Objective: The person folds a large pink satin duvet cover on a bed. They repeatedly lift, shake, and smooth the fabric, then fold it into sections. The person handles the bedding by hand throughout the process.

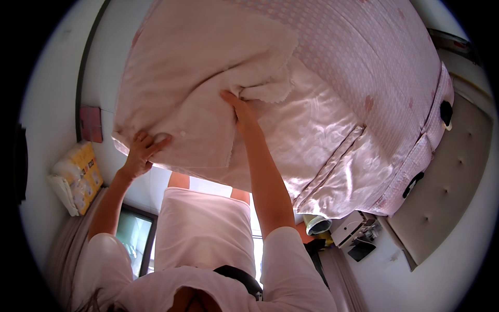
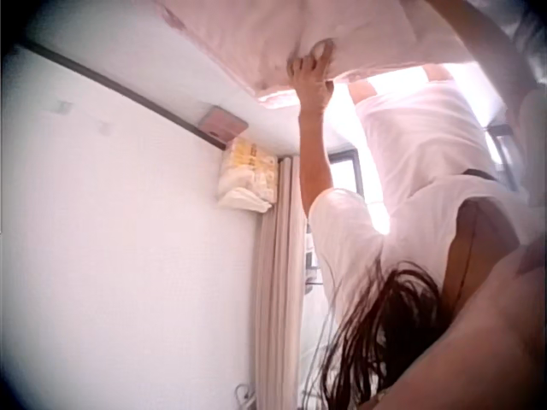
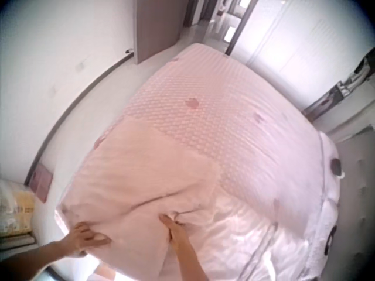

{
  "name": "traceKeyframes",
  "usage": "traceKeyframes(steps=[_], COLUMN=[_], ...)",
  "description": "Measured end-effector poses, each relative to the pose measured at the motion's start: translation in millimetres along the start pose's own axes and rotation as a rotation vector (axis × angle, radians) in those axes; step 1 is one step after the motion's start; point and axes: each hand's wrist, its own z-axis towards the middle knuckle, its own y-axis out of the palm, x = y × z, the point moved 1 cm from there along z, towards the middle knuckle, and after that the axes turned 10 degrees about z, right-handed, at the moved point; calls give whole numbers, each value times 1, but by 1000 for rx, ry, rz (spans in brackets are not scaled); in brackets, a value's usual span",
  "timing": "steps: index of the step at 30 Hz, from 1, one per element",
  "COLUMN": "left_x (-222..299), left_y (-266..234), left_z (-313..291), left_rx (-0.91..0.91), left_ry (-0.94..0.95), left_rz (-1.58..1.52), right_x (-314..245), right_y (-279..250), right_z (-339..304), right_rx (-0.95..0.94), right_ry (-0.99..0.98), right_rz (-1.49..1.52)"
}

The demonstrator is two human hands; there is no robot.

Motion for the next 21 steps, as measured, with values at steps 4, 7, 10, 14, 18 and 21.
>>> traceKeyframes(steps=[4, 7, 10, 14, 18, 21], left_x=[11, 27, 52, 79, 69, 62], left_y=[-10, -16, -21, -5, 37, 29], left_z=[2, 0, -9, -19, -22, -14], left_rx=[-24, 24, 25, -83, -234, -262], left_ry=[37, 114, 189, 273, 199, 144], left_rz=[44, 5, -49, -16, 119, 42], right_x=[-11, -22, -49, -35, -8, 1], right_y=[0, -6, -13, -60, -116, -136], right_z=[-3, -29, -91, -122, -81, -57], right_rx=[-23, 66, 154, 132, 154, 137], right_ry=[-174, -326, -366, -497, -209, -199], right_rz=[47, 7, -347, -394, 2, 24])
